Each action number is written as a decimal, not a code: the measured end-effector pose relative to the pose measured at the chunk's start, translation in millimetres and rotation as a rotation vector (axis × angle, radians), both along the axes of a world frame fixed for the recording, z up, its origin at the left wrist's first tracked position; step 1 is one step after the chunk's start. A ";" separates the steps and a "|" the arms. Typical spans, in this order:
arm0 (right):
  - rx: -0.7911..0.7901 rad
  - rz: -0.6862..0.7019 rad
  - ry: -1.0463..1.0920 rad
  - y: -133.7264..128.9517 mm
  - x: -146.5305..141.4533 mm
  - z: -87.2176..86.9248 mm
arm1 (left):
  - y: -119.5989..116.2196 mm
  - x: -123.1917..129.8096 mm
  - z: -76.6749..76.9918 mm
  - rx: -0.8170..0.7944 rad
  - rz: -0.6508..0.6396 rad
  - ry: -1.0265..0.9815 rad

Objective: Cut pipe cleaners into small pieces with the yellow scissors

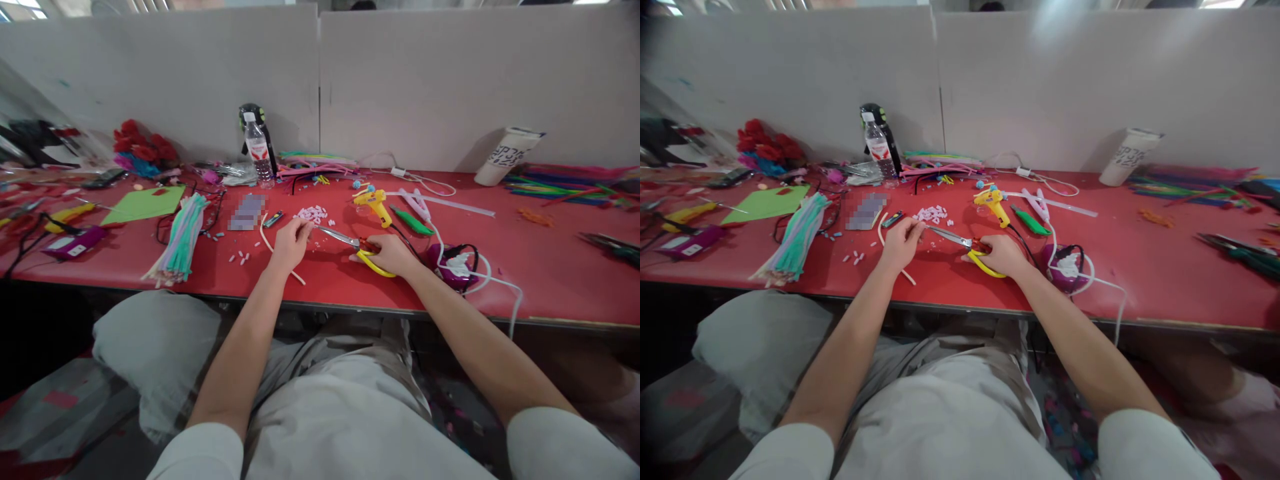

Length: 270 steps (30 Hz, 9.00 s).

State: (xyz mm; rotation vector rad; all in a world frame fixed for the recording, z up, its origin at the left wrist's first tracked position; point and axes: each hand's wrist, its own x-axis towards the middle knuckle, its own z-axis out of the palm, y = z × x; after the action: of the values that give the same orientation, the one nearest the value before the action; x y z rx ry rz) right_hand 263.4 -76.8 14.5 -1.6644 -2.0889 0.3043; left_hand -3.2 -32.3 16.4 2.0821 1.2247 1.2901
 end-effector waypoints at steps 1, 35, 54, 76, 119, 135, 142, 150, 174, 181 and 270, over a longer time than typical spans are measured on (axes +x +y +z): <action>0.003 0.004 0.002 0.6 0.4 -0.8 | 0.0 0.2 0.1 0.001 -0.002 -0.002; 0.011 0.032 0.019 4.8 4.2 -7.0 | 0.8 0.9 -2.1 0.008 -0.007 -0.010; -0.012 0.036 0.061 0.3 3.3 -1.8 | -1.1 1.8 -0.1 -0.007 -0.007 -0.006; -0.004 0.010 0.046 0.5 2.5 -2.4 | -1.6 1.9 -0.7 -0.023 -0.002 -0.038; 0.001 0.007 0.037 3.4 4.2 -6.6 | -6.5 4.3 4.3 -0.013 0.032 0.030; -0.007 0.021 0.027 3.3 4.8 -8.5 | -8.1 6.1 5.7 0.009 0.030 0.029; -0.002 0.007 0.032 5.2 5.2 -9.6 | -7.9 6.1 5.0 0.015 0.039 0.039; -0.008 0.036 0.068 -0.7 3.6 -4.3 | -6.9 5.8 4.4 0.015 0.041 0.051; -0.013 0.019 0.043 -0.5 2.9 -3.4 | -8.5 7.0 6.7 0.013 0.054 0.065; -0.024 0.020 0.028 0.9 3.7 -5.5 | -8.1 7.7 6.0 0.013 0.051 0.065; -0.005 0.014 0.046 2.0 3.8 -5.7 | -7.8 10.0 5.6 0.004 0.046 0.018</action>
State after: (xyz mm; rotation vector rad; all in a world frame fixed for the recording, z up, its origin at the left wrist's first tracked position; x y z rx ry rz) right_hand 267.2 -74.8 8.8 -1.6314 -2.0682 0.3495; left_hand 6.7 -40.1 21.9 2.0845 1.2856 1.2975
